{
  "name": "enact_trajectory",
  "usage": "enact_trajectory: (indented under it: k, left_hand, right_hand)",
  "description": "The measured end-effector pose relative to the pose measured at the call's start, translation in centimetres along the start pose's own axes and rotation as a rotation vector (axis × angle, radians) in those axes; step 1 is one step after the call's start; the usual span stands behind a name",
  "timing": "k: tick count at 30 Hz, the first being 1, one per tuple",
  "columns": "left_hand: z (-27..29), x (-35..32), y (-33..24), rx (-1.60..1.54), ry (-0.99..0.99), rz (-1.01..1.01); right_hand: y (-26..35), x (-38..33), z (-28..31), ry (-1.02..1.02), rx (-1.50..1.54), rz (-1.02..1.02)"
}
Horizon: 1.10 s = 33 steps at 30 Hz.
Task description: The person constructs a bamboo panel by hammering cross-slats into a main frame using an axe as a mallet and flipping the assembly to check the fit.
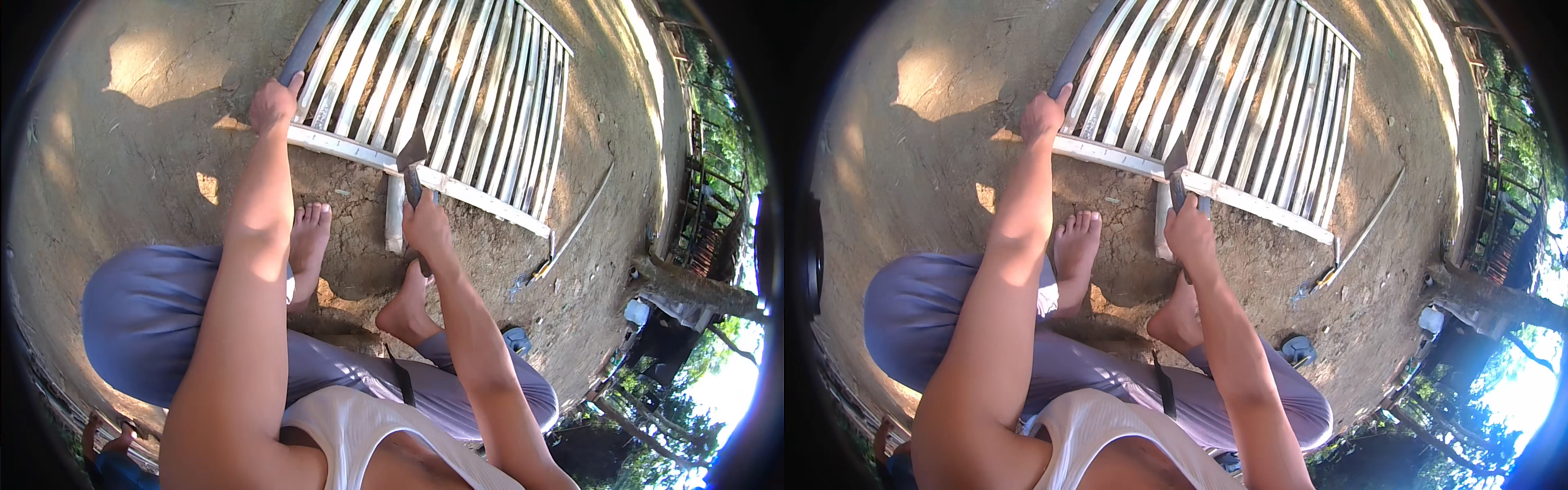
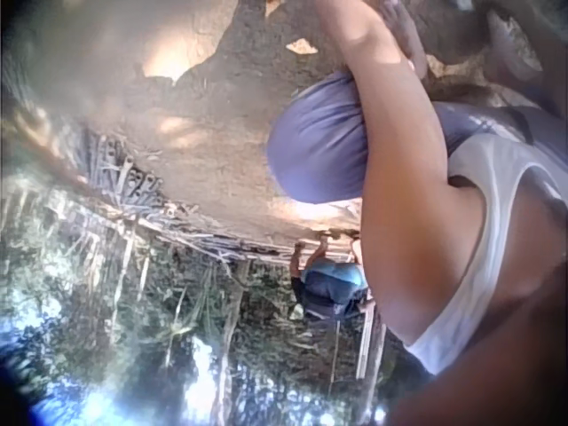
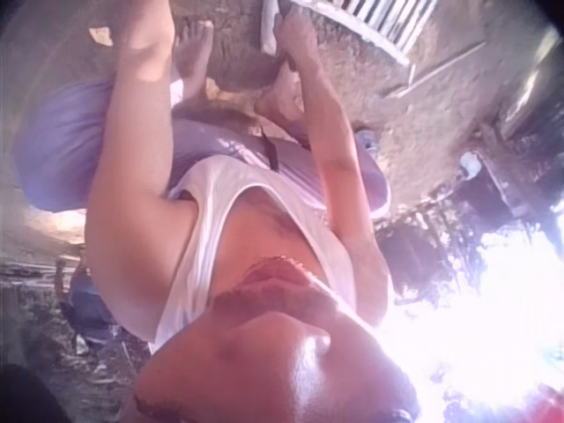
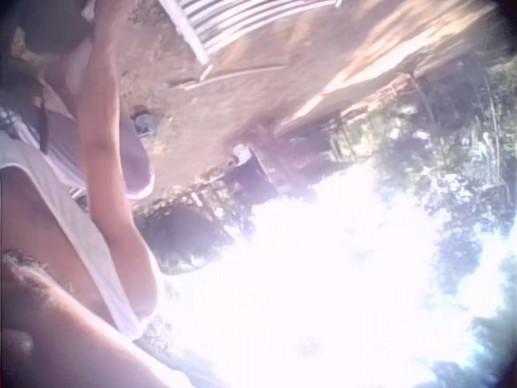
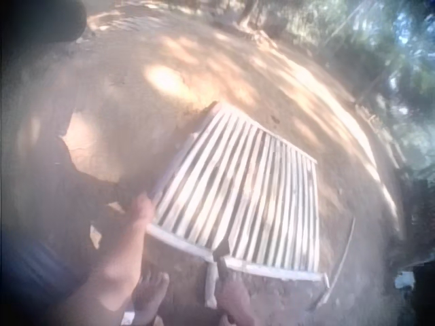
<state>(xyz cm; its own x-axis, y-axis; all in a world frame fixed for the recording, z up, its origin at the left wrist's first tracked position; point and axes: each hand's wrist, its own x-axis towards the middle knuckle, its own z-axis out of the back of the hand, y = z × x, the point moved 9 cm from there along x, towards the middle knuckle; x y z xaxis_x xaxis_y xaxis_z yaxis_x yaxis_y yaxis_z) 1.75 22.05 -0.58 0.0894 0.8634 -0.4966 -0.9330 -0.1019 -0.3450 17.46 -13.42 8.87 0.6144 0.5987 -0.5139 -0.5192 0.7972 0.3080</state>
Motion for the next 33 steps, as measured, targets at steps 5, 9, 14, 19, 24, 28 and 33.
enact_trajectory:
  k: [5,9,14,19,24,28,33]
  left_hand:
    - [0.7,0.8,1.1,-0.011,-0.062,0.006]
    - [0.6,1.2,0.3,-0.003,-0.037,-0.031]
    - [2.7,2.2,0.5,0.027,-0.086,-0.027]
    - [2.8,3.1,3.3,0.058,-0.103,-0.027]
    - [0.8,2.6,0.9,0.069,-0.075,-0.016]
    - [2.3,2.8,3.2,0.075,-0.114,0.021]
    - [3.1,2.6,3.2,0.051,-0.103,0.023]
  right_hand:
    - [1.1,-1.3,-0.5,-0.005,0.095,-0.092]
    - [-3.3,-0.1,-0.6,0.11,0.286,-0.095]
    - [-1.3,-0.8,12.3,-0.119,0.499,-0.141]
    - [4.5,-1.2,20.7,-0.523,0.655,0.165]
    - [-2.7,-0.1,3.3,-0.21,0.091,0.008]
    - [-1.7,-0.2,4.8,0.225,0.227,-0.138]
    - [4.2,-1.8,16.7,-0.465,0.548,0.098]
